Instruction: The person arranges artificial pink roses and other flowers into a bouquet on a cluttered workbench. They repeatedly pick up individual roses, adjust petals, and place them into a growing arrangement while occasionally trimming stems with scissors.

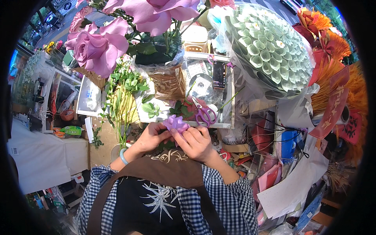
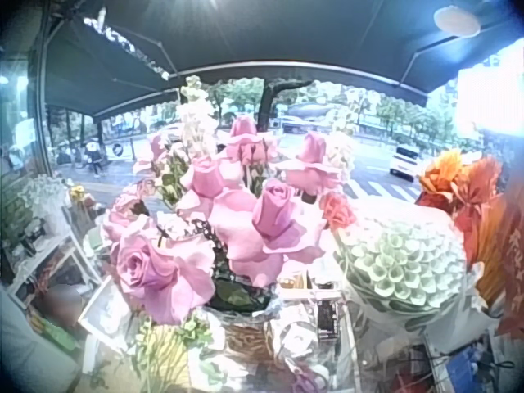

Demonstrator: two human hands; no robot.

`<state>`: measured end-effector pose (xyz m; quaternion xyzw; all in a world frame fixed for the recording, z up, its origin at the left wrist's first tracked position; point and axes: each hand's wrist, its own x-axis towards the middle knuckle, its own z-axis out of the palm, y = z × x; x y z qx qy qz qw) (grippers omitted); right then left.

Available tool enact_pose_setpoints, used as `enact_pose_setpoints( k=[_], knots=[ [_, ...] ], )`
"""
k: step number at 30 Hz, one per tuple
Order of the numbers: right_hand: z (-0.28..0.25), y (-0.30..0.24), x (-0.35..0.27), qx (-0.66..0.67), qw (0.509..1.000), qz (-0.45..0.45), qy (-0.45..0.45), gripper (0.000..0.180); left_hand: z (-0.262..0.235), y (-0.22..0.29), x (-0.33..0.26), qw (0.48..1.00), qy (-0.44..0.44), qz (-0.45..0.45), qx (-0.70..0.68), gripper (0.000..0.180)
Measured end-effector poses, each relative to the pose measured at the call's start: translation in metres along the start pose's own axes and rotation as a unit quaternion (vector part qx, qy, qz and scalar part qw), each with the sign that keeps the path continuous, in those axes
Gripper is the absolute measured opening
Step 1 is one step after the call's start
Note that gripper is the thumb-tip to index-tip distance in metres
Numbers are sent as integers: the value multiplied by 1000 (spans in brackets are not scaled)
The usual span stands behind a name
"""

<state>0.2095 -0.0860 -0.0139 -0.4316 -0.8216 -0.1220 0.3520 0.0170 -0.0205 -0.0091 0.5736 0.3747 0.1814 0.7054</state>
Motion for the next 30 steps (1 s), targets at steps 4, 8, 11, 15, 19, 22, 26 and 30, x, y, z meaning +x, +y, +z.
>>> enact_pose_setpoints(
  k=[4, 8, 11, 15, 19, 22, 26, 30],
  knots=[
    [9, 0, -5, 64, 993, 83, 58, 45, -9, -3, 3, 990, 77, 66, -99, 12],
    [23, -3, -11, 312, 879, 361, -21, 46, -9, -3, 6, 983, 98, 136, -74, 19],
    [35, -9, -14, 413, 835, 364, -23, 34, 3, -5, 8, 983, 97, 147, -45, 28],
    [50, -8, -18, 380, 865, 323, -49, 27, 11, -3, 11, 965, 104, 242, -11, 27],
    [66, -4, -22, 428, 838, 335, -48, 22, 14, -3, 4, 963, 127, 235, 33, 29],
    [71, 0, -27, 486, 796, 351, -87, 20, 16, -7, 4, 958, 141, 251, -11, 28],
    [73, 4, -28, 501, 813, 286, -75, 22, 15, -16, 5, 960, 135, 244, -7, 24],
    [70, 5, -29, 507, 807, 286, -101, 25, 15, -17, 4, 959, 149, 242, -10, 22]
  ],
)
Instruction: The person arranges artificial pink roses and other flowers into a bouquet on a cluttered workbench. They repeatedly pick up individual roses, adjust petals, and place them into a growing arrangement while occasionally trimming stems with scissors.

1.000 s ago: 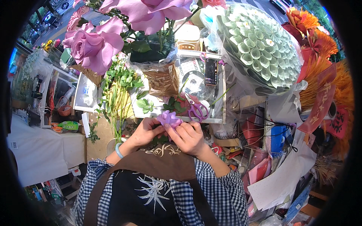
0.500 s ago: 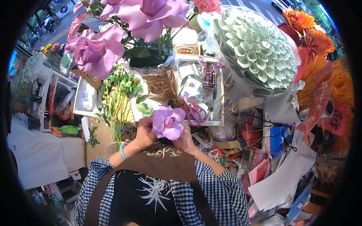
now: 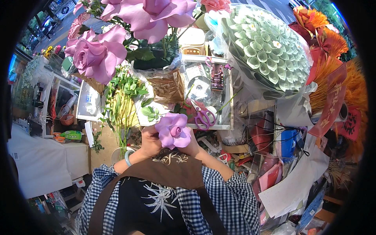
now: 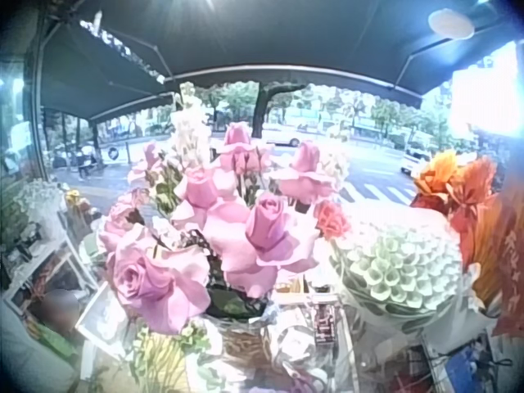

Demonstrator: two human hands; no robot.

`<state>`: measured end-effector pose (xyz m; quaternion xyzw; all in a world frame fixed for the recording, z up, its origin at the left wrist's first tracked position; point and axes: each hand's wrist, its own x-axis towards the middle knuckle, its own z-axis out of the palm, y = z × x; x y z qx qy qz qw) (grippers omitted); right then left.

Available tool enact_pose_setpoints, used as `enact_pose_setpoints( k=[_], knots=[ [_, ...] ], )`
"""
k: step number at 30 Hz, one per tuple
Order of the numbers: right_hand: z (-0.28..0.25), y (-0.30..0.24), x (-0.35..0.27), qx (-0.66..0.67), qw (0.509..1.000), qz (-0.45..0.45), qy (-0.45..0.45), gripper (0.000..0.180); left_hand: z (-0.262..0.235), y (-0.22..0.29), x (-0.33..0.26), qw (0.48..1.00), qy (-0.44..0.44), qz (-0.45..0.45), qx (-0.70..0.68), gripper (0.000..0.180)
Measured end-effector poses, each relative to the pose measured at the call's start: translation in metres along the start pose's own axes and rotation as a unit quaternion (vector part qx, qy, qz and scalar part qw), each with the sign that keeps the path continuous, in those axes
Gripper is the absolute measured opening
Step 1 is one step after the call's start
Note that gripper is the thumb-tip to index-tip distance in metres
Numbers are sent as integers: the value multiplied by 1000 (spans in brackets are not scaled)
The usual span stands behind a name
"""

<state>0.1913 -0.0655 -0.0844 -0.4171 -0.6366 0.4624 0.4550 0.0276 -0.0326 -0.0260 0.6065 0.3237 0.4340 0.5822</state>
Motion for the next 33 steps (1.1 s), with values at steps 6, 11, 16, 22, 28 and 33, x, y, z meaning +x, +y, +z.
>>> enact_pose_setpoints(
  k=[6, 11, 16, 22, 28, 33],
  knots=[
    [-6, -4, -5, -9, 1000, 22, 4, 28, -1, 14, 6, 992, -38, 111, 50, 24],
    [-17, -3, -10, -14, 999, 41, 8, 31, -8, 6, 14, 979, -151, 34, 134, 33],
    [-18, -2, -14, -15, 998, 53, 6, 33, -12, -18, 13, 949, -193, 21, 249, 24],
    [-16, 3, -17, -28, 998, 49, 1, 36, -20, -40, 3, 955, -189, 9, 230, 24],
    [-17, 17, -24, -85, 996, 36, 11, 40, -22, -52, -3, 946, -167, 118, 251, 23],
    [-45, 49, -25, -251, 965, 34, 71, 42, -25, -42, -3, 974, -68, 51, 208, 18]
  ],
)
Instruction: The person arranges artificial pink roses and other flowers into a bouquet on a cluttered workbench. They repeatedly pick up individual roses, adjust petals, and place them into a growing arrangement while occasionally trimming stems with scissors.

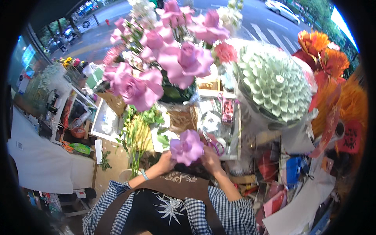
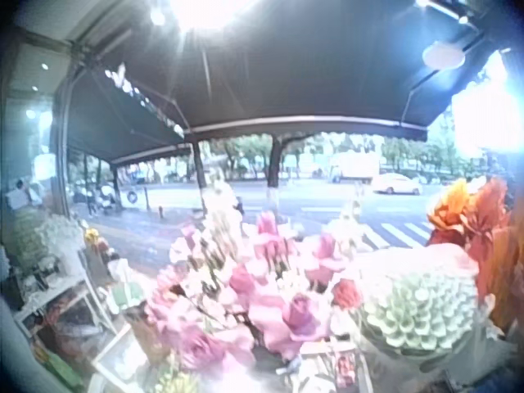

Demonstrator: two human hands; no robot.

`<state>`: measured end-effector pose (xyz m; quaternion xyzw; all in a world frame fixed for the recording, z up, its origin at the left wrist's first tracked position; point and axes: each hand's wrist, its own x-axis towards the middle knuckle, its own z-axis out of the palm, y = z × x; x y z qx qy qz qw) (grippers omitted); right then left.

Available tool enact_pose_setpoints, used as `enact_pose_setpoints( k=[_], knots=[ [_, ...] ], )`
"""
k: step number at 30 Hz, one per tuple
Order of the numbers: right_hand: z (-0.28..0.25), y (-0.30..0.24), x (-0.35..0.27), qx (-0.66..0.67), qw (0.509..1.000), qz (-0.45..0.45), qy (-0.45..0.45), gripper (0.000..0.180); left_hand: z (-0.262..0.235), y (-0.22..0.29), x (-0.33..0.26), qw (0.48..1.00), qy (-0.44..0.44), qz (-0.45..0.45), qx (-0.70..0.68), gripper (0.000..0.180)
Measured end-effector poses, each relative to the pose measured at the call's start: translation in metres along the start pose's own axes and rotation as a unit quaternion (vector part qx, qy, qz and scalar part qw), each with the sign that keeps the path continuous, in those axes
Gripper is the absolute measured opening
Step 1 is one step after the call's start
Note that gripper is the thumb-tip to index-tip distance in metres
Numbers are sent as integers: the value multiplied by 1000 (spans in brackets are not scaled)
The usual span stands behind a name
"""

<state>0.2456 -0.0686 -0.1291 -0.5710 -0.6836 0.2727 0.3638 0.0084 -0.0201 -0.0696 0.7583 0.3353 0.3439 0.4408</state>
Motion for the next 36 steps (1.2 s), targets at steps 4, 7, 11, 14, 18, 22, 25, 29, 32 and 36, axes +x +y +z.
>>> enact_pose_setpoints(
  k=[4, 7, 11, 14, 18, 22, 25, 29, 32, 36],
  knots=[
    [-5, 53, -7, -221, 975, -15, 33, 48, -3, -4, 0, 995, 54, 23, 81, 21],
    [4, 77, -17, -249, 967, -28, 40, 59, 1, -10, 1, 990, 105, 72, 54, 21],
    [11, 85, -22, -253, 967, -5, 13, 71, 1, -7, -1, 977, 110, 159, 93, 22],
    [12, 81, -17, -157, 986, 33, -42, 76, -3, 0, 2, 988, 98, 115, 34, 19],
    [5, 68, -16, 55, 988, 104, -97, 82, -11, 12, 5, 981, 170, 94, -3, 14],
    [-4, 36, -31, 251, 944, 178, -118, 90, -22, 15, 5, 965, 243, 5, -92, 21],
    [-5, 0, -41, 345, 899, 235, -130, 82, -29, 13, 8, 933, 295, -34, -201, 26],
    [5, -31, -29, 431, 840, 260, -204, 58, -31, 15, 10, 920, 300, -68, -241, 31],
    [11, -38, -18, 345, 861, 218, -305, 50, -29, 15, 8, 916, 299, -75, -255, 33],
    [28, -32, -4, 399, 857, 130, -298, 45, -28, 12, 3, 912, 309, -68, -262, 34]
  ],
)
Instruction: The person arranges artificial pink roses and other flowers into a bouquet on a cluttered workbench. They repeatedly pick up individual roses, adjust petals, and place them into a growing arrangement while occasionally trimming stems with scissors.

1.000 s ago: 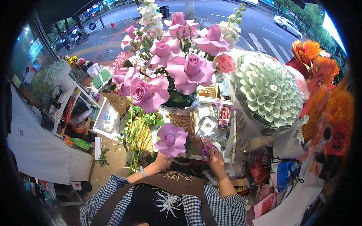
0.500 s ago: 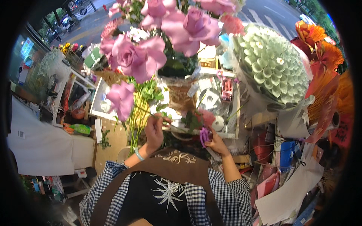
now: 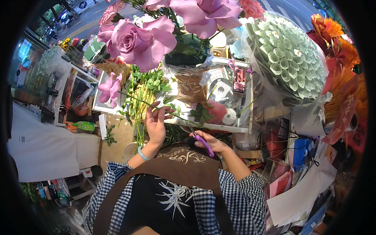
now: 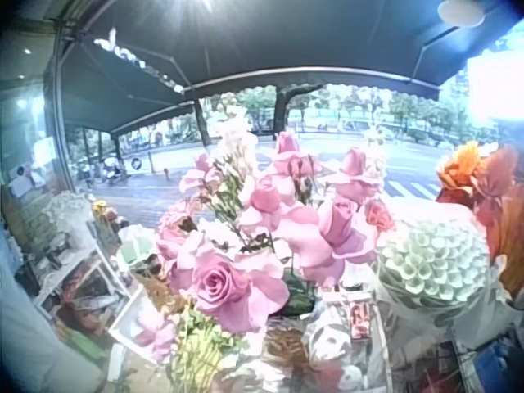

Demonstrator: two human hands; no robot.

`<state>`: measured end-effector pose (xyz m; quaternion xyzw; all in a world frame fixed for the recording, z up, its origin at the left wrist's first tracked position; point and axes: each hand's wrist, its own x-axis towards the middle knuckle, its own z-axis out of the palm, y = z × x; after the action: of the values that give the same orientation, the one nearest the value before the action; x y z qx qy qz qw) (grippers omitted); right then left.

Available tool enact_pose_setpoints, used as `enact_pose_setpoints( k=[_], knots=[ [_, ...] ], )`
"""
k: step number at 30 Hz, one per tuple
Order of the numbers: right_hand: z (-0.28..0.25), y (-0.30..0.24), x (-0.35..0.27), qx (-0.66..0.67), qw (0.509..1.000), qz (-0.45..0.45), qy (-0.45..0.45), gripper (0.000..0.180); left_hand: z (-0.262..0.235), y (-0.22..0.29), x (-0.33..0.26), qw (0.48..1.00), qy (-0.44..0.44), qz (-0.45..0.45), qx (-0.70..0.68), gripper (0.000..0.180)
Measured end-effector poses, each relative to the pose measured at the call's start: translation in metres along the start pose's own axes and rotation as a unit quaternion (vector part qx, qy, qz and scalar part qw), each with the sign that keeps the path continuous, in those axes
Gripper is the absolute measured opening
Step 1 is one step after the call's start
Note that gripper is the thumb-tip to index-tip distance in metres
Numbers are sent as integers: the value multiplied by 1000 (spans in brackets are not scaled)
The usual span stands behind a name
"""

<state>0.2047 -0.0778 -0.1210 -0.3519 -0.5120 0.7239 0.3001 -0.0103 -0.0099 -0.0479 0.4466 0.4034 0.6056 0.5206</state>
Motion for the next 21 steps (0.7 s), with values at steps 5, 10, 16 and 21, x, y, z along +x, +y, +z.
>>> enact_pose_setpoints(
  k=[5, 10, 16, 21],
  knots=[
    [-3, 12, 5, 214, 972, 73, 58, 42, -3, -2, -5, 999, -9, -38, -3, 28],
    [-5, 14, -2, 199, 976, 55, 74, 33, -9, -3, -4, 997, -20, -75, 25, 21],
    [-7, 19, -12, 141, 982, 83, 93, 32, -9, -9, -3, 999, 6, -46, 1, 16],
    [-8, 13, -11, 206, 977, 48, 35, 43, -3, -8, -4, 999, 6, -32, -5, 18]
  ],
)
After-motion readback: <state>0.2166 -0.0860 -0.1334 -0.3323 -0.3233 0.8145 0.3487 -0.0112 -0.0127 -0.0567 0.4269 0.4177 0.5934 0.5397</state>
